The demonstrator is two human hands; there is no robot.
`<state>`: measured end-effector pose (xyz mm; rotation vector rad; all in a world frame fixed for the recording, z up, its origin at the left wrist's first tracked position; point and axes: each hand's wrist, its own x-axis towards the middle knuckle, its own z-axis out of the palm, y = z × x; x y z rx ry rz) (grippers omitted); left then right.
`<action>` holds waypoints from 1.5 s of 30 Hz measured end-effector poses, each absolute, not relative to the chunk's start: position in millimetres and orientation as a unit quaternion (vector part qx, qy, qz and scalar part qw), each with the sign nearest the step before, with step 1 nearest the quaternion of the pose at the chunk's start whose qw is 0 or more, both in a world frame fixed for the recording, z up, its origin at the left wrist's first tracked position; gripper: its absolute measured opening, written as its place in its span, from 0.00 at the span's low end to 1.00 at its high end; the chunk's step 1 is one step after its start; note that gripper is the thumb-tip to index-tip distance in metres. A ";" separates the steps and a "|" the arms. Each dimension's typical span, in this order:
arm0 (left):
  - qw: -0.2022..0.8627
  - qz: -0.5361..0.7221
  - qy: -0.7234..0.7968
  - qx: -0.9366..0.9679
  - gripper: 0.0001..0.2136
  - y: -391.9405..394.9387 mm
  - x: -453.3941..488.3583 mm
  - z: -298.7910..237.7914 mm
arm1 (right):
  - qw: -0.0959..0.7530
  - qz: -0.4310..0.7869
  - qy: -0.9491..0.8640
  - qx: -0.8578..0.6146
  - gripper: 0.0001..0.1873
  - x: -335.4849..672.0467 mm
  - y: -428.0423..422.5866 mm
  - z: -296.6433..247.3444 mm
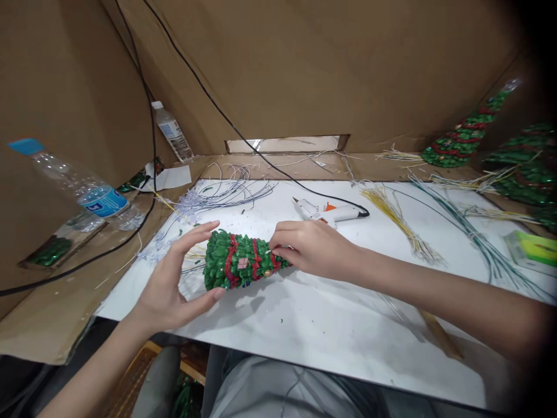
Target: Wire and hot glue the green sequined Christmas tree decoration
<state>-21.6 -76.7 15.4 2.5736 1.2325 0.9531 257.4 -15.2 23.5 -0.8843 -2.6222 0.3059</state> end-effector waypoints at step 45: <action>0.024 0.291 0.335 0.896 0.34 -58.6 -20.7 15.2 | 0.171 0.143 -0.889 -0.400 0.09 316.6 -7.5 52.1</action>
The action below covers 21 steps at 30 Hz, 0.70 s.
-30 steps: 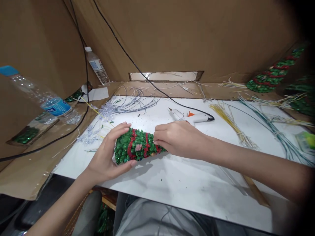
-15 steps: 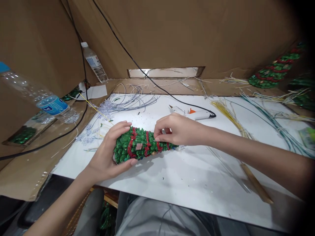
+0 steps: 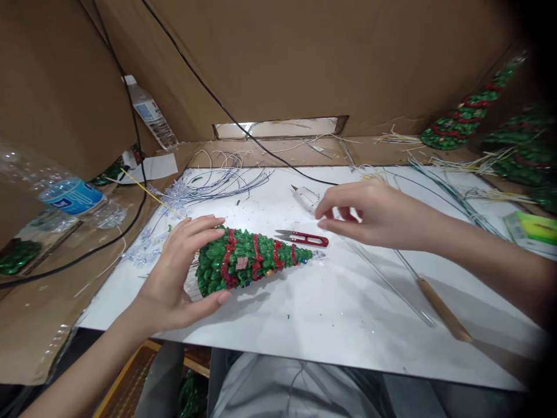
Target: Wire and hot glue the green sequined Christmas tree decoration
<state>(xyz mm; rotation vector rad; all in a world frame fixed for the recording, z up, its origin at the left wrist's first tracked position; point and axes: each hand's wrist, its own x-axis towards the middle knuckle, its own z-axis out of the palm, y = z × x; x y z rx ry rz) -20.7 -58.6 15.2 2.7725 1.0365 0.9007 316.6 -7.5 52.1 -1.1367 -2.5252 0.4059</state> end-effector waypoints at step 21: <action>0.125 0.397 0.286 0.863 0.12 3.5 -31.6 22.1 | 0.097 -0.061 -0.805 -0.583 0.19 407.1 -41.7 1.4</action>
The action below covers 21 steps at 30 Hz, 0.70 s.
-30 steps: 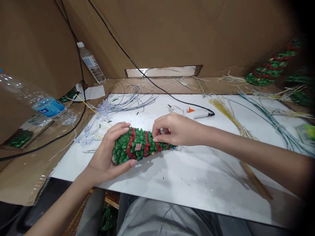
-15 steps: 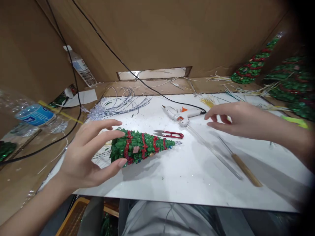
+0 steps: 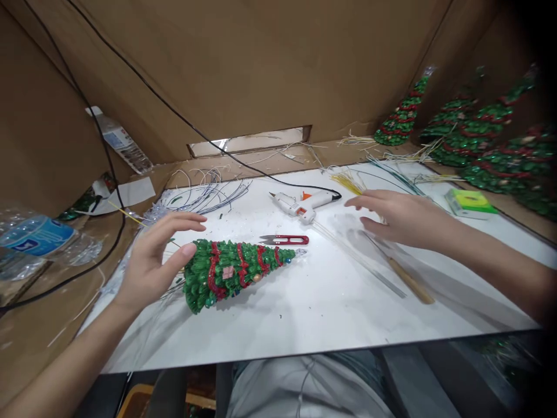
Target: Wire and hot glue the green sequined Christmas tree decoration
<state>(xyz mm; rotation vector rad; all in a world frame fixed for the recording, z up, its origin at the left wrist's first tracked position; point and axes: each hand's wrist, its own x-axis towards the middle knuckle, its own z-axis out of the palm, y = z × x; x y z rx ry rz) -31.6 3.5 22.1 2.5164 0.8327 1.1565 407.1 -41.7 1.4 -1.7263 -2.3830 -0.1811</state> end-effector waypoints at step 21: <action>0.208 0.477 0.209 0.828 0.26 13.2 -21.5 -28.3 | 0.155 -0.036 -0.872 -0.464 0.21 361.7 34.6 -30.4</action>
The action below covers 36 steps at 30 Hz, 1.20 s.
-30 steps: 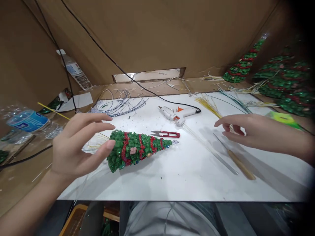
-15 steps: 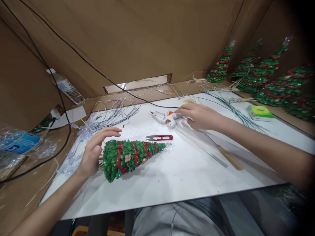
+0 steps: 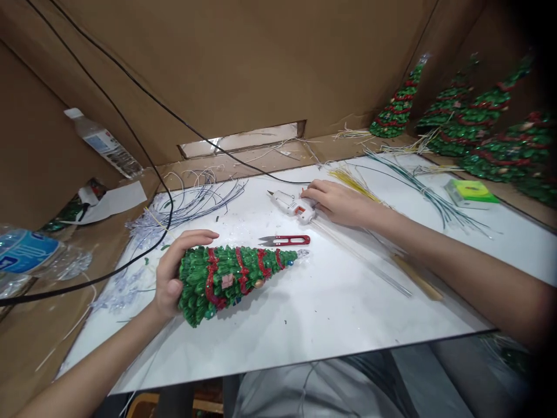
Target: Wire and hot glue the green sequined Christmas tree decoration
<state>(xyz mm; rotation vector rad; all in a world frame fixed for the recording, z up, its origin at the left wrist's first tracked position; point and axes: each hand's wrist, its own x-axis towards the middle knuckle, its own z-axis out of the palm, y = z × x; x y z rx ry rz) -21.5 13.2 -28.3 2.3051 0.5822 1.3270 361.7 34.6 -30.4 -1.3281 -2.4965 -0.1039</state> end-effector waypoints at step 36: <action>0.251 0.557 0.237 0.755 0.20 -0.5 15.4 -18.4 | 0.282 0.137 -0.770 -0.555 0.12 322.5 -39.1 3.9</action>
